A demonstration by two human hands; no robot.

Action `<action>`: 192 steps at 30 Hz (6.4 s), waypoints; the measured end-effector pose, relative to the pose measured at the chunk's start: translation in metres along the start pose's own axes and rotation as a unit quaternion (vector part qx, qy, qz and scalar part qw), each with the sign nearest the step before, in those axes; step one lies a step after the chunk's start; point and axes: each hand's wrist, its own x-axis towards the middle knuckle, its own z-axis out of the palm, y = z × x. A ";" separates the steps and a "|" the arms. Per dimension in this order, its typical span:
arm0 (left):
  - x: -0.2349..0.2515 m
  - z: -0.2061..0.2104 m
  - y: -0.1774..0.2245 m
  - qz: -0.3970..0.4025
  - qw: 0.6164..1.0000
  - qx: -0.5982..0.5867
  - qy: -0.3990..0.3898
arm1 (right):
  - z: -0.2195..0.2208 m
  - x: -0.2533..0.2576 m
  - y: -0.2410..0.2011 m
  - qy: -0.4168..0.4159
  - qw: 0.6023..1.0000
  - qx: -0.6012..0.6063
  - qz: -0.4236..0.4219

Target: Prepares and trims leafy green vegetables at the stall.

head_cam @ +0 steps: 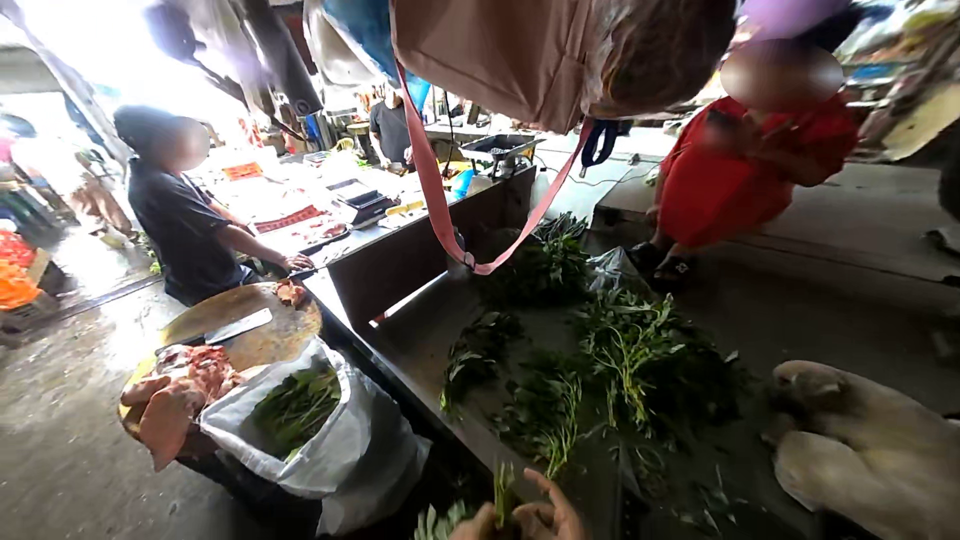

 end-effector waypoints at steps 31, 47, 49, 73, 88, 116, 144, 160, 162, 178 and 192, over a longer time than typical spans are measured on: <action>0.009 -0.044 0.034 -0.037 0.951 0.286 -0.113 | -0.037 0.042 -0.054 -0.119 0.962 0.216 0.121; 0.024 -0.077 0.010 -0.227 0.952 0.135 -0.157 | 0.016 -0.014 0.009 -0.086 0.905 -0.365 -0.200; 0.024 -0.080 0.012 -0.191 0.944 0.128 -0.236 | 0.013 0.001 -0.007 -0.123 0.868 -0.366 -0.311; -0.009 -0.047 0.006 0.010 0.998 -0.037 0.040 | 0.019 0.020 0.032 -0.074 0.923 0.334 0.176; -0.015 -0.043 0.011 -0.072 0.989 -0.122 0.032 | 0.040 0.009 0.057 -0.087 0.919 0.335 0.190; -0.006 -0.064 -0.011 -0.162 0.965 -0.129 -0.158 | 0.029 0.036 0.041 -0.106 0.893 -0.268 -0.346; 0.089 0.015 0.015 -0.198 0.931 0.207 -0.224 | -0.048 -0.029 0.037 0.089 0.942 -0.279 0.166; 0.104 -0.078 0.042 -0.011 0.975 0.164 -0.147 | -0.073 -0.041 0.077 0.119 0.915 -0.290 0.256; 0.120 -0.097 0.048 -0.016 0.970 0.139 -0.198 | -0.070 -0.026 0.057 0.170 0.920 -0.260 0.241; 0.208 -0.142 0.030 -0.103 0.829 -0.449 -0.316 | -0.026 0.053 0.044 0.302 0.896 -0.248 0.209; 0.331 -0.146 0.228 0.374 0.894 0.121 -0.214 | -0.097 0.004 0.066 0.402 0.862 -0.006 0.310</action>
